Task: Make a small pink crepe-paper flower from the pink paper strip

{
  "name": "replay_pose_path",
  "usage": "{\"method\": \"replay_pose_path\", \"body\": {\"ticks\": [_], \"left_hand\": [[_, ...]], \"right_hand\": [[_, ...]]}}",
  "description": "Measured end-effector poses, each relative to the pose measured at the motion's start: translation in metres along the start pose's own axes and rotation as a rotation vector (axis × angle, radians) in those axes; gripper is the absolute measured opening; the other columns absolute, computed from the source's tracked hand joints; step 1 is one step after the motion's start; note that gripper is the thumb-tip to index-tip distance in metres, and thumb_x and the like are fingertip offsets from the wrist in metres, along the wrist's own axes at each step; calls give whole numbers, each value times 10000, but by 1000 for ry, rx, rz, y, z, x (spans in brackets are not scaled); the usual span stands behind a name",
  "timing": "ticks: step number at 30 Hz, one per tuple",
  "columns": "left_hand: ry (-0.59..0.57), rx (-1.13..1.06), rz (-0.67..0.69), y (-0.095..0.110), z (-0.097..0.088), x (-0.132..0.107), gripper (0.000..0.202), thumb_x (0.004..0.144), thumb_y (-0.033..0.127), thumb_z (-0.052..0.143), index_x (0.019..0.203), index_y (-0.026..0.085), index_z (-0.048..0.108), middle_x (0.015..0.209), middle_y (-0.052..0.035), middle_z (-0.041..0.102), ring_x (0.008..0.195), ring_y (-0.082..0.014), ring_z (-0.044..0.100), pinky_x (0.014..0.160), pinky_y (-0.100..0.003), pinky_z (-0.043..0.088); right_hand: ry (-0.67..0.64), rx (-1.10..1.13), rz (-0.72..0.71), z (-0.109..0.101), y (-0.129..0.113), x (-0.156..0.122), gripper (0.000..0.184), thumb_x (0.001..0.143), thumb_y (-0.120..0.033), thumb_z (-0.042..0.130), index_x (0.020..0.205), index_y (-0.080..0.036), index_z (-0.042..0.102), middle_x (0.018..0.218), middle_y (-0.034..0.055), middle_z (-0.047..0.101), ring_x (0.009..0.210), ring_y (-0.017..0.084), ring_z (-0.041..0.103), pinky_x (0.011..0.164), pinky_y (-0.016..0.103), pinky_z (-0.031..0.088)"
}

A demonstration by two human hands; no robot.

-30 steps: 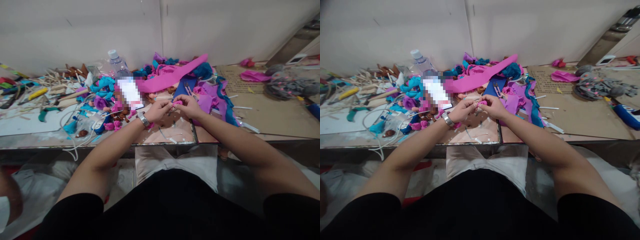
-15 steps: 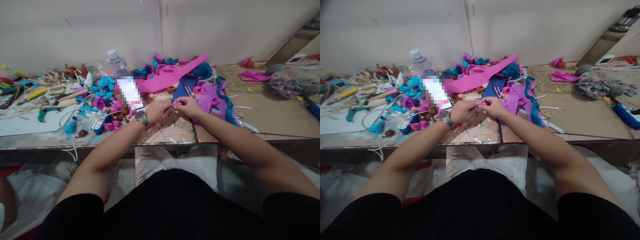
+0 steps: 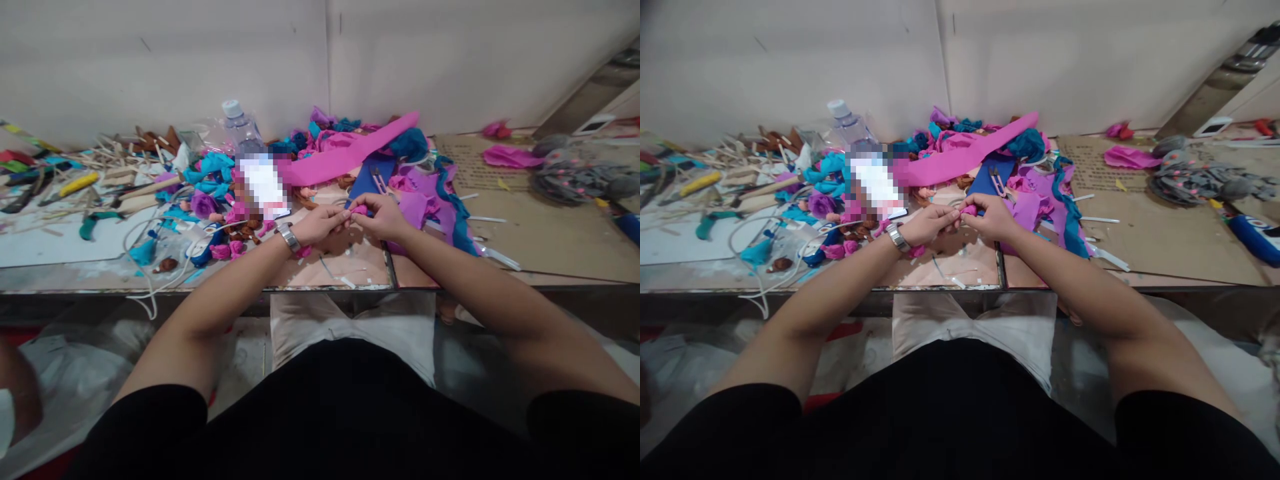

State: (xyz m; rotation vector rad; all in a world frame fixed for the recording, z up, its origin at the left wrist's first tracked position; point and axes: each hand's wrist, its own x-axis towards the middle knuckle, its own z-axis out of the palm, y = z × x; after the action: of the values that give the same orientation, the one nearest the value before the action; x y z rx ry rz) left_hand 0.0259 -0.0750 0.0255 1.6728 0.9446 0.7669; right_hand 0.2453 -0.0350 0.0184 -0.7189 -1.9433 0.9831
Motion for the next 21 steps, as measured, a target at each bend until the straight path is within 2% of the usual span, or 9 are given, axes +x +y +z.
{"method": "replay_pose_path", "body": {"ticks": [4,9,14,16,18,21], "left_hand": [[32,93,4,2,-4,-1,684,959,837,631,877,161,694,646,26,528,579,-105,413,600,-260,330],[98,576,203,5,-10,-4,456,1081,510,572,815,161,699,743,-30,644,692,-148,526,712,-292,360],[135,772,266,6,-12,-4,379,1081,384,560,779,179,663,748,-41,633,731,-181,535,730,-314,357],[137,740,262,6,-11,-4,386,1084,409,561,798,177,677,774,-49,658,752,-184,558,743,-314,382],[115,590,202,4,-8,-4,455,1109,484,524,827,172,697,782,-50,678,739,-174,574,739,-303,416],[74,203,-25,5,1,-4,587,1134,589,461,821,160,712,704,-44,662,638,-147,565,647,-273,445]], "right_hand": [[-71,138,77,1,2,2,331,790,-481,864,932,-205,750,850,42,813,782,195,729,763,317,595],[-96,221,162,2,1,2,419,697,-481,943,923,-180,759,834,35,795,695,146,662,651,272,542],[-61,239,175,2,2,3,427,651,-470,958,892,-178,760,802,29,777,694,145,660,671,278,558],[-51,214,163,1,4,3,408,673,-471,937,900,-177,768,818,36,784,706,154,671,676,285,561],[-54,159,127,0,5,3,366,704,-451,905,911,-177,780,822,38,793,712,165,682,674,290,560],[-95,71,50,-3,4,1,288,763,-389,850,957,-184,795,803,34,809,742,194,724,725,314,586]]}}
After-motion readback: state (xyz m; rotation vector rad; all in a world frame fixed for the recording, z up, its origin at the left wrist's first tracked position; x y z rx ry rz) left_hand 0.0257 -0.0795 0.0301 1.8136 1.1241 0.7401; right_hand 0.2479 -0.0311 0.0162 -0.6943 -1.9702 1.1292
